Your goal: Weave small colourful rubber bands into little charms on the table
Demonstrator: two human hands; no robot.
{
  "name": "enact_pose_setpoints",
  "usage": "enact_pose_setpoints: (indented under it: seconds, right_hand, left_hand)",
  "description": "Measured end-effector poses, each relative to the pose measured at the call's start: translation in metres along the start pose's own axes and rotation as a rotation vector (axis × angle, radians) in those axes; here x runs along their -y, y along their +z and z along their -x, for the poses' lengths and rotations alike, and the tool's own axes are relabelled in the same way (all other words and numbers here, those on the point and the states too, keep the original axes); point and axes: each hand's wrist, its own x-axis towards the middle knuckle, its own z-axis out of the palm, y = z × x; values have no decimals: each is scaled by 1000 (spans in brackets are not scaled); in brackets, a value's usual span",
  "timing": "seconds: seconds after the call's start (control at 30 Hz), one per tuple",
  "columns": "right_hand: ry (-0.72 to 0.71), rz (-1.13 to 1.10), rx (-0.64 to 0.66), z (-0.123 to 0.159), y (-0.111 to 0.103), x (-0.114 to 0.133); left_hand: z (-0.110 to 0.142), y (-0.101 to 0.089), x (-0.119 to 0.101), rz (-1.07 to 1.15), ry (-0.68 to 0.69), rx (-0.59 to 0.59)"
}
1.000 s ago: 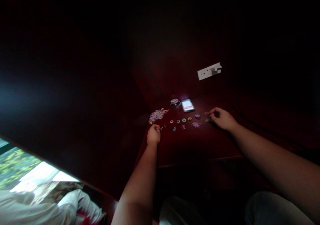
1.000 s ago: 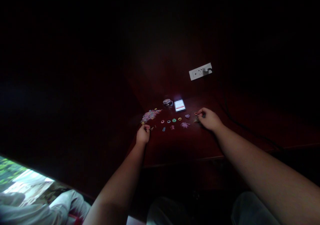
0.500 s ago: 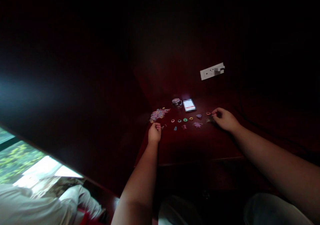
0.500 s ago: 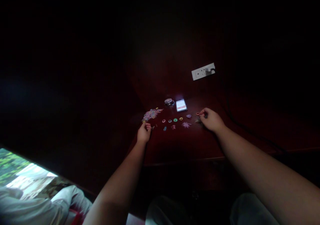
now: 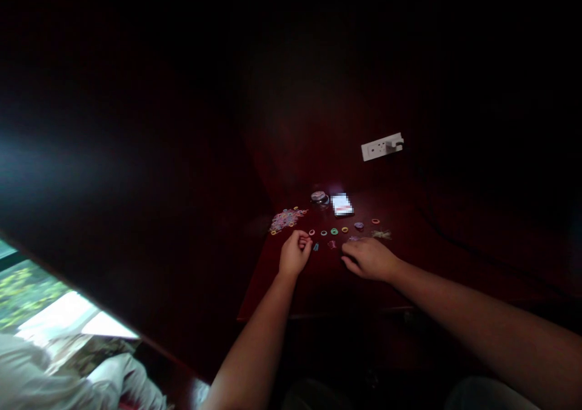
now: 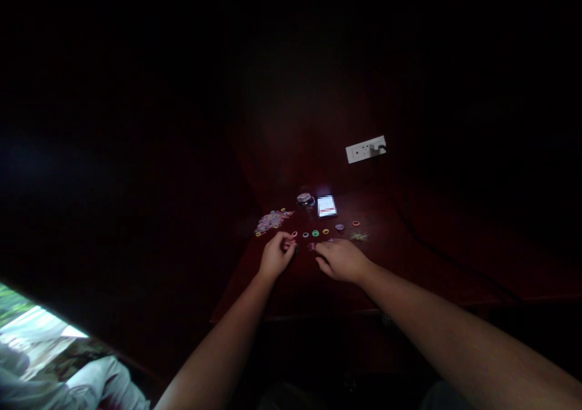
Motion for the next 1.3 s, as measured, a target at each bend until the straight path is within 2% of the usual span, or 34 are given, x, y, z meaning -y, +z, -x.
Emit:
enact_pose_setpoints:
  seconds: [0.07, 0.17, 0.27, 0.37, 0.6, 0.93, 1.3]
  right_hand:
    - [73, -37, -28, 1, 0, -6]
    - [244, -85, -134, 4, 0, -15]
    - [350, -105, -204, 7, 1, -24]
    - [366, -125, -205, 8, 3, -29]
    - [377, -171, -163, 4, 8, -33]
    - [398, -237, -132, 8, 0, -29]
    - [424, -265, -125, 9, 1, -29]
  left_hand:
    - [-2, 17, -24, 9, 114, 93]
    - [-7, 49, -57, 103, 199, 106]
    - [-9, 77, -76, 192, 155, 41]
    - [-5, 89, -79, 197, 115, 35]
    - [4, 85, -73, 196, 128, 89]
    - [3, 86, -63, 264, 86, 46]
    - [3, 83, -62, 281, 34, -13]
